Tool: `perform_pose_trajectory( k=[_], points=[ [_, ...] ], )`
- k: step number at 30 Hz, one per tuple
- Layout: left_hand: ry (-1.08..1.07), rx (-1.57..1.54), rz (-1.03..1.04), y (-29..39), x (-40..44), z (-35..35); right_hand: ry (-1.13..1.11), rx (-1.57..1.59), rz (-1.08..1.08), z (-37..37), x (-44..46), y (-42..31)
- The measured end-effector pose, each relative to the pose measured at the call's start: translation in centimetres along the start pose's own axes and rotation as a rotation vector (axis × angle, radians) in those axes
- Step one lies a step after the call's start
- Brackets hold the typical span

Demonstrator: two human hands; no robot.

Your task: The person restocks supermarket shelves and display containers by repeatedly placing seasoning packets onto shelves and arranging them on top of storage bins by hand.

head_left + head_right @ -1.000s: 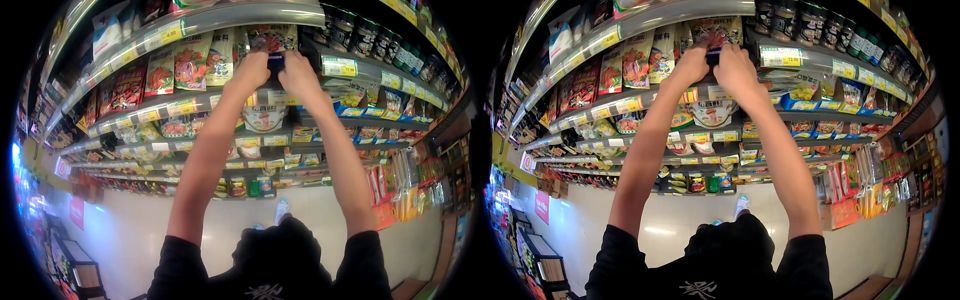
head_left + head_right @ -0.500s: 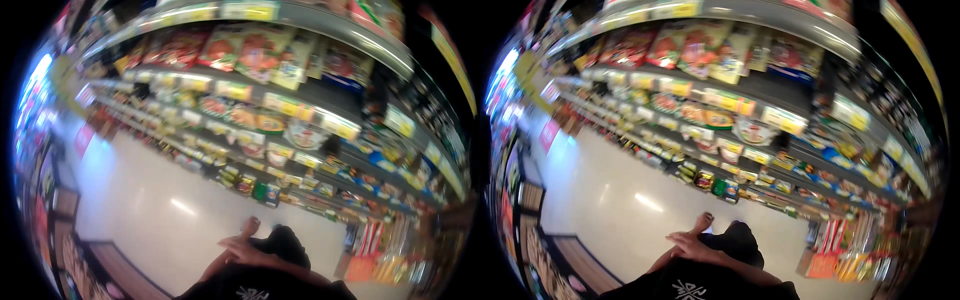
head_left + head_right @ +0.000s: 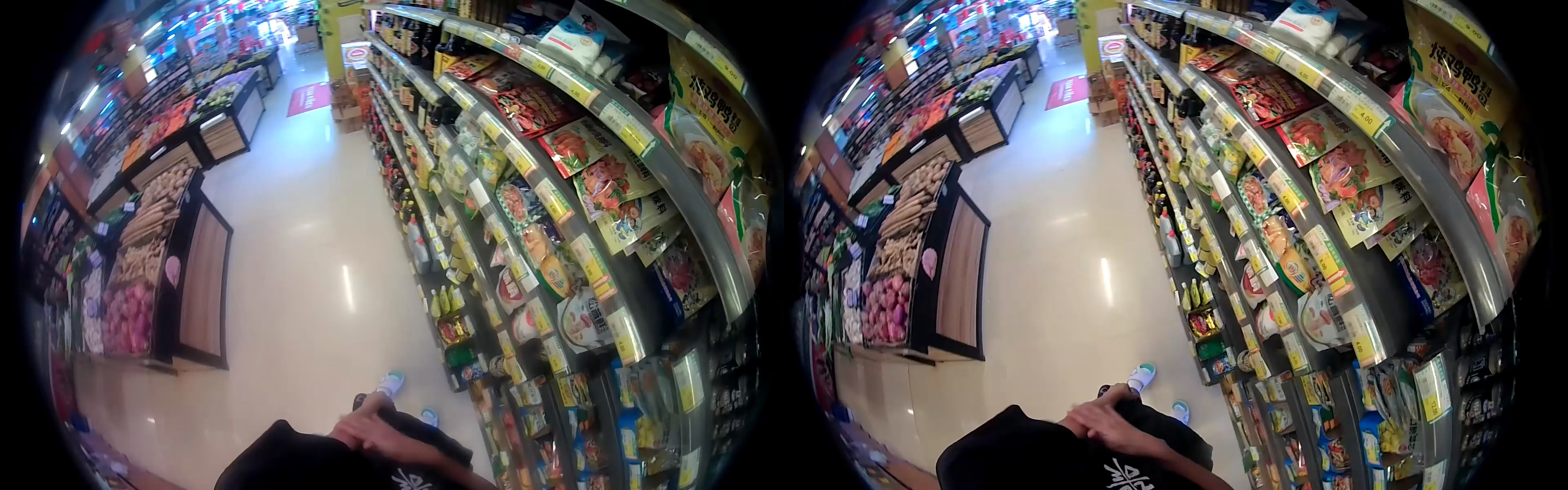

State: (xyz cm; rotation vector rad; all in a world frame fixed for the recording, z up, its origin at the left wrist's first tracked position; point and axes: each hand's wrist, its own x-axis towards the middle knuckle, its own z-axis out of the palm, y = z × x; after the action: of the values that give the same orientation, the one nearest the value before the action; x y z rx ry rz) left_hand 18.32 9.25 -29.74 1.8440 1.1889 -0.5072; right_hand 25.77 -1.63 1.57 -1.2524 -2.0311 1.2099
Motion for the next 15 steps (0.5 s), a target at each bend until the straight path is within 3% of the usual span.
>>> perform_pose_trajectory(
  k=[2, 5, 8, 10, 11, 12, 13, 15],
  points=[
    [0.025, -0.059, 0.015, -1.1, -1.2, 2.1, -0.036, 0.062, 0.254, 1.3, -1.2, 0.4],
    [0.064, -0.141, 0.047, -3.4, -2.5, 5.6, -0.039, 0.249, 0.095, 4.9, -3.3, 1.1],
    [0.134, -0.214, 0.153, -6.5, -0.9, 10.2, -0.138, 0.308, -0.359, 6.4, -5.4, -2.7],
    [0.111, -0.299, 0.202, -4.5, -6.8, 8.5, -0.193, 0.296, -0.453, 6.2, -6.3, -2.6],
    [0.134, -0.319, 0.263, -1.4, -11.8, 5.5, -0.205, 0.279, -0.393, 6.4, -6.5, -1.9],
    [0.182, -0.297, 0.156, -2.0, -11.9, 6.0, -0.215, 0.265, -0.333, 7.0, -6.7, -1.1],
    [0.222, -0.277, 0.043, -3.2, -12.1, 7.4, -0.195, 0.025, -0.174, 8.4, -7.3, 0.8],
    [0.283, -0.236, -0.189, -5.8, -13.3, 10.8, -0.436, -0.063, 0.163, 11.8, -8.3, 6.3]
  ],
)
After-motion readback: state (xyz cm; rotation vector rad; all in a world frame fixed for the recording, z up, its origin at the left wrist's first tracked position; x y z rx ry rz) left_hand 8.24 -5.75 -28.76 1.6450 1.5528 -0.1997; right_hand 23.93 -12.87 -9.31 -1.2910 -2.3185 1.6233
